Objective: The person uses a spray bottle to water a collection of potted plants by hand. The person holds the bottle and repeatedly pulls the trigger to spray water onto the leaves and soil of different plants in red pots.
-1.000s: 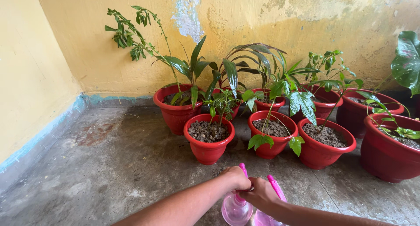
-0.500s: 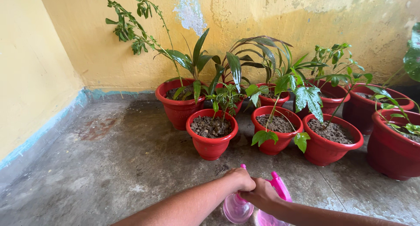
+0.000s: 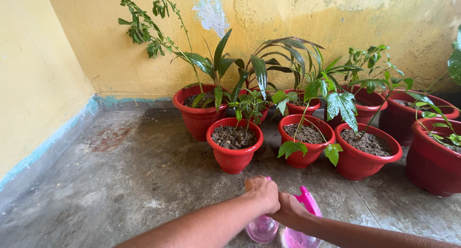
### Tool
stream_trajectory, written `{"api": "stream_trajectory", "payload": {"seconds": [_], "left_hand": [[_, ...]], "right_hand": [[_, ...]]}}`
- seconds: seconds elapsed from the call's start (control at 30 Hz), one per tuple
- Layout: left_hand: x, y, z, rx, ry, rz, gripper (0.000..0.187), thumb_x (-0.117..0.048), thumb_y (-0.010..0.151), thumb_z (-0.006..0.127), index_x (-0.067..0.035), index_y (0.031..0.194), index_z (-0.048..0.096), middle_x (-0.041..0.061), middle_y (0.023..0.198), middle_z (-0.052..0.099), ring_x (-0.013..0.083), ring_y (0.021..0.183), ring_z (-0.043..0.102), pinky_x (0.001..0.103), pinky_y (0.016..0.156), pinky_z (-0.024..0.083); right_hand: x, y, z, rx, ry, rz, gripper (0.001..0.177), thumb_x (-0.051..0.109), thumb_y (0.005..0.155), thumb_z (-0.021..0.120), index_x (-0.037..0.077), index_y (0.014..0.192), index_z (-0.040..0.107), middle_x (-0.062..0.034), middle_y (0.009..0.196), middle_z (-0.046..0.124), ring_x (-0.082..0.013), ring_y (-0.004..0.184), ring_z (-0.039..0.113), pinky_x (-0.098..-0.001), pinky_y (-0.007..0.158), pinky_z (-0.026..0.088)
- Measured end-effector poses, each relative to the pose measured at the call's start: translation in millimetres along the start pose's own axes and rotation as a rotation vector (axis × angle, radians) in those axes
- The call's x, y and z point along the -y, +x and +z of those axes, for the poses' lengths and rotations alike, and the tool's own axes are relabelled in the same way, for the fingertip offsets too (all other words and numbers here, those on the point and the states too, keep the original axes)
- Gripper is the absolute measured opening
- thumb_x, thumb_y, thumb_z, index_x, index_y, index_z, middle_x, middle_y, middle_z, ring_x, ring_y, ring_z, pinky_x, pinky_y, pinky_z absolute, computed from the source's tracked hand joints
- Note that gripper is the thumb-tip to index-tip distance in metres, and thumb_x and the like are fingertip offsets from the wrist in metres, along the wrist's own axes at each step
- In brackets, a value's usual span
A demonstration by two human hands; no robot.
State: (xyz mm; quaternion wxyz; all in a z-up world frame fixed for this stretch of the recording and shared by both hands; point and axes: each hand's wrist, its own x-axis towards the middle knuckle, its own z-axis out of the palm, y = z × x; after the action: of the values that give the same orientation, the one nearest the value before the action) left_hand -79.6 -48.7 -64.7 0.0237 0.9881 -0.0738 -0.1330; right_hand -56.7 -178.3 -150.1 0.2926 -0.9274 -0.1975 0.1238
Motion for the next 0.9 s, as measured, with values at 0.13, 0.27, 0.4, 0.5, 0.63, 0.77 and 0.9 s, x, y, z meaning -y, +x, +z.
{"api": "stream_trajectory", "payload": {"seconds": [0.13, 0.27, 0.4, 0.5, 0.63, 0.77, 0.9], "left_hand": [[-21.0, -4.5, -9.9, -0.108, 0.285, 0.065, 0.050, -0.030, 0.069, 0.091, -0.013, 0.113, 0.075, 0.009, 0.114, 0.074, 0.0235, 0.110, 0.067, 0.040, 0.090, 0.048], [-33.1, 1.7, -3.3, -0.175, 0.229, 0.120, 0.044, -0.026, 0.072, 0.083, -0.009, 0.112, 0.074, 0.011, 0.112, 0.073, 0.0263, 0.110, 0.066, 0.040, 0.092, 0.049], [-35.9, 5.7, 18.4, -0.318, 0.166, 0.252, 0.065, -0.026, 0.074, 0.081, 0.008, 0.126, 0.061, 0.023, 0.121, 0.064, 0.0318, 0.114, 0.061, 0.042, 0.096, 0.048], [-42.0, 3.0, 32.3, -0.333, 0.117, 0.282, 0.082, -0.023, 0.072, 0.081, 0.016, 0.136, 0.047, 0.027, 0.130, 0.056, 0.0352, 0.121, 0.055, 0.043, 0.102, 0.045], [-44.7, -3.2, 41.7, -0.331, 0.007, 0.261, 0.092, -0.018, 0.071, 0.079, 0.016, 0.145, 0.035, 0.029, 0.138, 0.048, 0.0372, 0.129, 0.050, 0.044, 0.108, 0.040], [-45.8, -1.7, 45.5, -0.386, -0.054, 0.285, 0.100, -0.016, 0.071, 0.079, 0.016, 0.148, 0.024, 0.032, 0.148, 0.037, 0.0408, 0.138, 0.040, 0.049, 0.112, 0.034], [-48.5, 0.7, 45.9, -0.256, -0.174, 0.316, 0.099, -0.011, 0.075, 0.073, 0.012, 0.154, 0.018, 0.030, 0.148, 0.041, 0.0397, 0.134, 0.048, 0.045, 0.109, 0.043]], "right_hand": [[-10.0, 3.9, -2.1, -0.177, -0.056, -0.408, 0.049, 0.033, 0.076, 0.080, 0.011, 0.118, 0.069, -0.0129, 0.123, 0.067, -0.0348, 0.125, 0.051, -0.0471, 0.105, 0.043], [-6.4, -14.7, -29.5, -0.170, -0.227, -0.283, 0.053, 0.035, 0.073, 0.081, 0.015, 0.120, 0.065, -0.0073, 0.128, 0.062, -0.0343, 0.127, 0.043, -0.0465, 0.109, 0.041], [-2.6, -37.7, -39.6, -0.335, -0.248, -0.412, 0.085, 0.028, 0.063, 0.084, 0.010, 0.139, 0.052, -0.0127, 0.139, 0.050, -0.0382, 0.131, 0.039, -0.0518, 0.111, 0.034], [-3.6, -48.7, -40.2, -0.316, -0.372, -0.444, 0.094, 0.029, 0.063, 0.089, 0.003, 0.142, 0.044, -0.0223, 0.150, 0.038, -0.0459, 0.137, 0.027, -0.0546, 0.113, 0.028], [-3.2, -56.1, -44.0, -0.290, -0.343, -0.325, 0.104, 0.029, 0.064, 0.088, 0.001, 0.149, 0.034, -0.0219, 0.154, 0.036, -0.0421, 0.141, 0.026, -0.0508, 0.117, 0.026], [-16.0, -55.4, -44.2, -0.305, -0.404, -0.217, 0.107, 0.026, 0.069, 0.084, 0.000, 0.155, 0.026, -0.0234, 0.156, 0.030, -0.0403, 0.147, 0.023, -0.0485, 0.119, 0.025], [-34.9, -47.9, -30.9, -0.248, -0.461, -0.153, 0.112, 0.028, 0.071, 0.085, -0.004, 0.155, 0.018, -0.0266, 0.163, 0.019, -0.0419, 0.150, 0.014, -0.0497, 0.121, 0.019]]}}
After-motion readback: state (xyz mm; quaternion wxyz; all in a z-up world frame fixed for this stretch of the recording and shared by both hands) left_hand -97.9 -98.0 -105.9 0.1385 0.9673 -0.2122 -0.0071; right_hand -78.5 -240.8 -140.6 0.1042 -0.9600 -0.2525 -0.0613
